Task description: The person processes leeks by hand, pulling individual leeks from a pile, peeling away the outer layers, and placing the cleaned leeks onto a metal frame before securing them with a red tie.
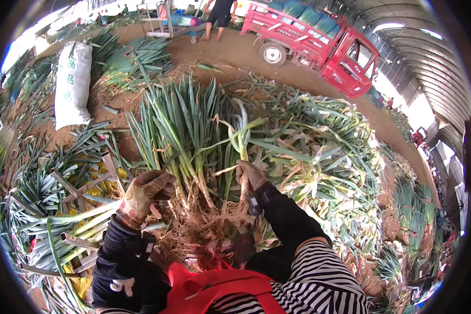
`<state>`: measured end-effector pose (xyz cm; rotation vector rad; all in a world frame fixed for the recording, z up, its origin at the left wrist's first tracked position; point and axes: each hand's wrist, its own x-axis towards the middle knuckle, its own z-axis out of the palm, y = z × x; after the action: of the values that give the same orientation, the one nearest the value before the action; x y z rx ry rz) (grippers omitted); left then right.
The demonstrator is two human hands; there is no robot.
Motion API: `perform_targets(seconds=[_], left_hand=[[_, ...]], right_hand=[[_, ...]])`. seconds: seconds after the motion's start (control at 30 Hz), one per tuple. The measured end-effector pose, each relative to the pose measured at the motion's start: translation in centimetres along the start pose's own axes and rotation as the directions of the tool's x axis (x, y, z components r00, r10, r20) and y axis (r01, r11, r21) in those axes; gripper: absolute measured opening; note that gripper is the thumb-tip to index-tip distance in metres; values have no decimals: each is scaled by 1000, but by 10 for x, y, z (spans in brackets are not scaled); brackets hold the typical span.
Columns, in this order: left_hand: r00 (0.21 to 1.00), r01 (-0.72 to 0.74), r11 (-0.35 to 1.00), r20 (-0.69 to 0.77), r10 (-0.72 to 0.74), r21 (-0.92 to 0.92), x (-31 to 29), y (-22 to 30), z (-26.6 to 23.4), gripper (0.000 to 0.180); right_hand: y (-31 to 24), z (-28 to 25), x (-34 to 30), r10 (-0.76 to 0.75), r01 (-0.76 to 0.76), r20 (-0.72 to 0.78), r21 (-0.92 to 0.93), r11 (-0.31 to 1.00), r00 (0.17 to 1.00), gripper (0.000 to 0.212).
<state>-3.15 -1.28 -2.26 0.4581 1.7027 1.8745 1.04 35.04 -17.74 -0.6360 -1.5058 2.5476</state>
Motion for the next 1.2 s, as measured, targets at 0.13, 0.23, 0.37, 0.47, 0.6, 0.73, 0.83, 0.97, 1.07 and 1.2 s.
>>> perform_targets(seconds=[0.13, 0.23, 0.37, 0.47, 0.6, 0.73, 0.83, 0.97, 1.07, 1.2], left_hand=[[999, -26, 999, 31, 27, -28, 7, -1, 13, 30], [996, -52, 997, 66, 56, -59, 11, -2, 21, 34], [993, -68, 994, 93, 77, -90, 20, -3, 38, 34], [985, -120, 985, 105, 133, -124, 26, -1, 51, 38], [970, -192, 955, 106, 220, -225, 33, -5, 58, 40], [905, -287, 842, 160, 395, -457, 35, 6, 69, 54], [882, -202, 773, 231, 410, -602, 47, -6, 56, 71], [930, -125, 754, 189, 316, -645, 51, -21, 40, 71], [935, -342, 707, -151, 320, -620, 54, -15, 52, 54], [899, -435, 728, -310, 310, -531, 55, -25, 45, 59]], right_hand=[[-58, 56, -90, -134, 134, 0, -9, 991, 991, 31], [-60, 88, -147, -209, 202, 139, 61, 978, 968, 56], [-60, 95, -162, -303, 320, 223, -41, 947, 926, 60], [-60, 96, -151, -361, 398, 225, -147, 906, 905, 77], [-56, 116, -145, -342, 419, 388, -133, 898, 856, 76], [-33, 132, -127, -358, 454, 317, -319, 832, 878, 89], [-23, 145, -119, -51, 134, 526, -122, 983, 849, 84], [-16, 159, -103, 39, -62, 658, 11, 998, 752, 66], [-8, 155, -79, -288, 537, 582, -313, 783, 760, 62], [-6, 180, -101, -634, 734, 491, -654, 185, 598, 52]])
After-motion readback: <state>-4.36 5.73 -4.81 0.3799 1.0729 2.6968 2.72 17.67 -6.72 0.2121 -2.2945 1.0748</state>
